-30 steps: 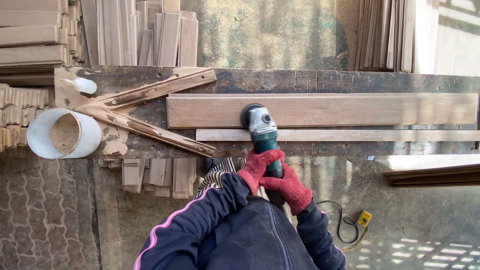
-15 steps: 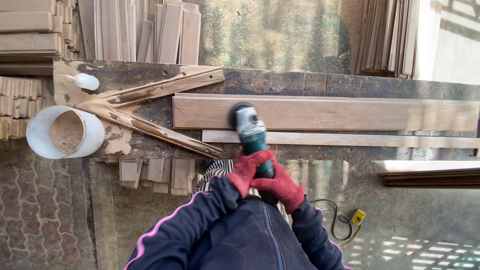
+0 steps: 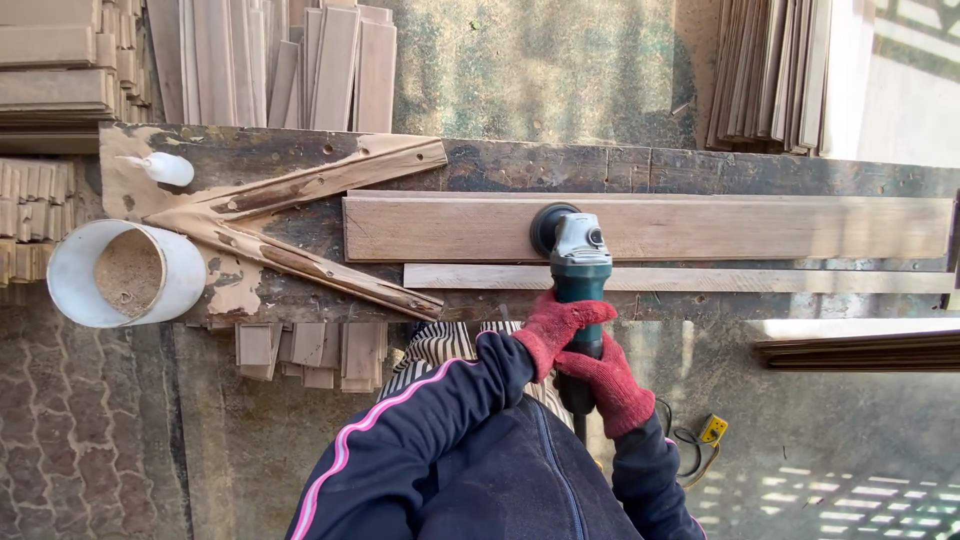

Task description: Sanding a wooden plank using a handheld angle grinder with a sanding disc attachment.

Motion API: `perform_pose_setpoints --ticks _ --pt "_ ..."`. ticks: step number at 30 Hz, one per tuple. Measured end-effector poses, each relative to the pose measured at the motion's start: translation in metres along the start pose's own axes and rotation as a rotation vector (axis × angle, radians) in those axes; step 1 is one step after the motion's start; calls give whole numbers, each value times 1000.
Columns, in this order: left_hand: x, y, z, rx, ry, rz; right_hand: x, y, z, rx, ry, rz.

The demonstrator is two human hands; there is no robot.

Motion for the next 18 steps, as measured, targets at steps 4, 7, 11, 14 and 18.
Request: perform_pose_setpoints --ticks 4,7,11,14,18 --pt "-24 -18 -28 -62 -119 -146 2 23 24 75 -85 38" --pt "-17 -3 -101 -206 -105 28 29 22 82 220 -185 39" --pt "-67 -73 -97 -360 -136 134 23 41 110 389 -423 78" --pt "-65 -77 -93 -416 -176 139 24 40 107 429 -481 82" --pt "-38 -22 -64 -242 -139 75 25 35 61 269 -250 60"
Point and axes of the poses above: each hand's wrist, its own y-axis towards the middle knuckle, its own z-axis out of the palm, x = y × z, the point moved 10 cm from there along y, towards the middle knuckle, and after that the axes turned 12 degrees about x, right-handed, at the moved point
